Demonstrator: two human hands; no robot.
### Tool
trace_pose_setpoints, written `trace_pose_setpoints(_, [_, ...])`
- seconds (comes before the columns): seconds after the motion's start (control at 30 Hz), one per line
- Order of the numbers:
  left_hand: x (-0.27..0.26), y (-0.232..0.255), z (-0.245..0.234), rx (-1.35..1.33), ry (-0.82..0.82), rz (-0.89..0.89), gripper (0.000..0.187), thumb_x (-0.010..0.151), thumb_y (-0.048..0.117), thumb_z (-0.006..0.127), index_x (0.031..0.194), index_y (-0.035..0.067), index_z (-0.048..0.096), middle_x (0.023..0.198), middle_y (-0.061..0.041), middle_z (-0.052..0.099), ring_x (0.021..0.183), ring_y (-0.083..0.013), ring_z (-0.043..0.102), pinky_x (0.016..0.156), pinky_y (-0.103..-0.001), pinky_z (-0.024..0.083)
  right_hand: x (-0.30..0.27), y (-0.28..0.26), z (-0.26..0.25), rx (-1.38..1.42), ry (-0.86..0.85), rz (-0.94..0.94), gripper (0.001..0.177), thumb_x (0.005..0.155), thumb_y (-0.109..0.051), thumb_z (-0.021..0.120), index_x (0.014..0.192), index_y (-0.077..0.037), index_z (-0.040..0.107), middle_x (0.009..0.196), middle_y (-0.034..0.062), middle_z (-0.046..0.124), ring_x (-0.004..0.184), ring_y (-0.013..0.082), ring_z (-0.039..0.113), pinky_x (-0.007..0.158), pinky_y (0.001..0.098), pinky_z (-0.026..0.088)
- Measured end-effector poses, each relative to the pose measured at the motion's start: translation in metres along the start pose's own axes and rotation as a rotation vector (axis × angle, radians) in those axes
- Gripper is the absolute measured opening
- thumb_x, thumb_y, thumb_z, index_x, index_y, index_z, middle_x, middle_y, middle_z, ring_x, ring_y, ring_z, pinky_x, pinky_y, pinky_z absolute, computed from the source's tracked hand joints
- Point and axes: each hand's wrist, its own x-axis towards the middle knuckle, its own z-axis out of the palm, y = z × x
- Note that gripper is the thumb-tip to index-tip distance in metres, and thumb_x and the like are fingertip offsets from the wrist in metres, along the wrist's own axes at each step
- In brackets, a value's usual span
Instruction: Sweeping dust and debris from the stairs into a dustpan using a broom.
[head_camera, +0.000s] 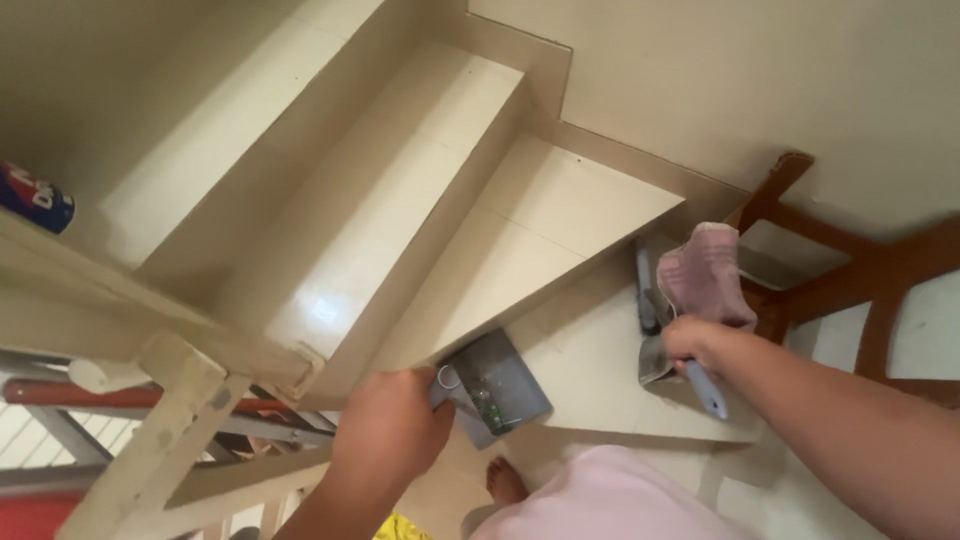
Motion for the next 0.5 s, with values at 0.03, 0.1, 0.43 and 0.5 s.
trace_pose_setpoints(0.03, [0.004,0.001,-0.001,0.004,0.000,0.004,0.025,0.077,0.026,0.072,0.095,0.009,0.076,0.085,-0.022,0.073,0.085,-0.0429,0.070,0.081,-0.052,0.056,-0.007,-0.004,0.009,-0.035,0.014,0.001,0.025,0.092,-0.004,0.052,0.070,-0.001,0.061,0.056,0.0148,0.055,0.045,0.0259,0.051,0.040,0.0406,0.036])
trace_pose_setpoints(0.1, [0.007,0.003,-0.001,0.010,-0.015,-0.039,0.022,0.078,0.024,0.071,0.091,0.008,0.077,0.089,-0.022,0.072,0.088,-0.0419,0.070,0.083,-0.052,0.057,-0.021,-0.007,0.030,-0.107,0.033,0.003,0.023,0.093,-0.005,0.053,0.072,0.000,0.063,0.059,0.0157,0.058,0.047,0.0259,0.053,0.041,0.0404,0.039])
trace_pose_setpoints(0.43, [0.032,-0.009,-0.008,0.009,-0.083,0.018,0.025,0.080,0.025,0.070,0.094,0.005,0.076,0.089,-0.023,0.073,0.089,-0.0420,0.071,0.085,-0.050,0.057,-0.073,0.026,0.075,-0.508,-0.071,-0.003,0.015,0.088,0.001,0.059,0.081,0.007,0.070,0.068,0.0210,0.067,0.051,0.0268,0.064,0.039,0.0421,0.044])
trace_pose_setpoints(0.5, [0.034,-0.008,-0.009,-0.004,-0.075,0.020,0.025,0.080,0.024,0.070,0.095,0.005,0.076,0.090,-0.023,0.073,0.090,-0.0424,0.071,0.085,-0.050,0.058,-0.117,0.014,0.076,-0.726,-0.088,-0.059,0.017,0.088,0.000,0.056,0.090,0.004,0.072,0.070,0.0183,0.070,0.051,0.0252,0.066,0.040,0.0411,0.048])
